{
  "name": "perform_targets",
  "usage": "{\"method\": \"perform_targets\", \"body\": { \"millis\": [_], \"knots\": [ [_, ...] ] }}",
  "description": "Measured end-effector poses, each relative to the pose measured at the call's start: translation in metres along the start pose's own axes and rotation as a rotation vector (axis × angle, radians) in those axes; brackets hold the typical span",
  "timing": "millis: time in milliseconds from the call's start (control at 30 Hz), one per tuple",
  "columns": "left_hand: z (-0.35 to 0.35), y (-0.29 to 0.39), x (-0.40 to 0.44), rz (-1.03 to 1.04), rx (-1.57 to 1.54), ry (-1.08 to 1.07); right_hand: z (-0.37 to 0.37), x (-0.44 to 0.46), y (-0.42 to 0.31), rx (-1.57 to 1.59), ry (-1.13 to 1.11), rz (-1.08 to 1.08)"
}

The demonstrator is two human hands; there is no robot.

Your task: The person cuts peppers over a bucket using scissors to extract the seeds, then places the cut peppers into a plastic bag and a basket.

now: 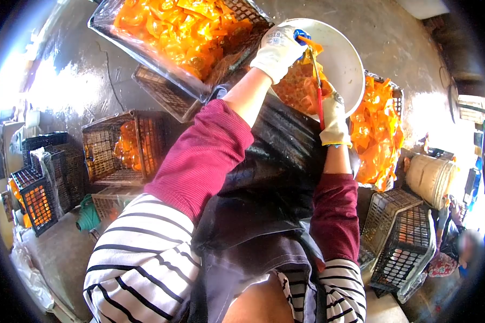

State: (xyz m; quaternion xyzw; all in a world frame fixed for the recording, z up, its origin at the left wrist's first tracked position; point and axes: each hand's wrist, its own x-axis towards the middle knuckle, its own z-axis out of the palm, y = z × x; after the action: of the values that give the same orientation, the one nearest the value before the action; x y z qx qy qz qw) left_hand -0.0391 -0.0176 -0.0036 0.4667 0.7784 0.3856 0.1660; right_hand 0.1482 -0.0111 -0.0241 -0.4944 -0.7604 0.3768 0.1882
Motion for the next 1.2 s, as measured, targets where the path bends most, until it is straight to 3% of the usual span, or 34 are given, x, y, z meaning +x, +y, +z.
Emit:
{"method": "perform_targets", "body": {
  "millis": [100,167,233,333,367,433,500,600,700,900,1100,1200],
  "knots": [
    [-0.006,0.019,-0.014,-0.210,-0.414,0.018,0.009,0.009,0.019,-0.001,0.029,-0.033],
    [0.023,-0.012,0.001,-0.304,-0.860,-0.076,0.001,0.007,0.010,0.411,-0.111,0.213],
    [0.025,-0.008,-0.007,-0.375,-1.365,-0.220,-0.001,0.006,0.004,0.593,-0.162,0.314],
    [0.018,0.008,-0.020,-0.359,-1.379,-0.381,0.002,0.005,0.002,0.507,-0.128,0.259],
    [0.021,0.009,-0.016,-0.390,-1.167,-0.299,0.001,0.004,0.000,0.466,-0.130,0.246],
    [0.054,-0.033,0.006,-0.256,-0.676,-0.257,0.000,0.003,0.000,0.474,-0.122,0.237],
    [0.065,-0.049,0.011,-0.151,-0.441,-0.215,0.001,0.002,0.002,0.571,-0.101,0.241],
    [0.057,-0.050,0.009,-0.164,-0.513,-0.198,-0.001,0.001,-0.002,0.583,-0.114,0.270],
    [0.037,-0.029,0.007,-0.349,-0.589,-0.245,0.002,0.003,0.002,0.690,-0.076,0.321],
    [0.029,-0.022,0.011,-0.414,-0.623,-0.274,0.008,0.012,0.015,0.502,-0.138,0.256],
    [-0.001,0.017,-0.007,-0.510,-0.815,-0.320,0.011,0.014,0.018,0.806,-0.095,0.278],
    [0.012,0.002,-0.004,-0.425,-0.985,-0.401,0.000,0.014,0.001,0.526,-0.146,0.352]
  ]
}}
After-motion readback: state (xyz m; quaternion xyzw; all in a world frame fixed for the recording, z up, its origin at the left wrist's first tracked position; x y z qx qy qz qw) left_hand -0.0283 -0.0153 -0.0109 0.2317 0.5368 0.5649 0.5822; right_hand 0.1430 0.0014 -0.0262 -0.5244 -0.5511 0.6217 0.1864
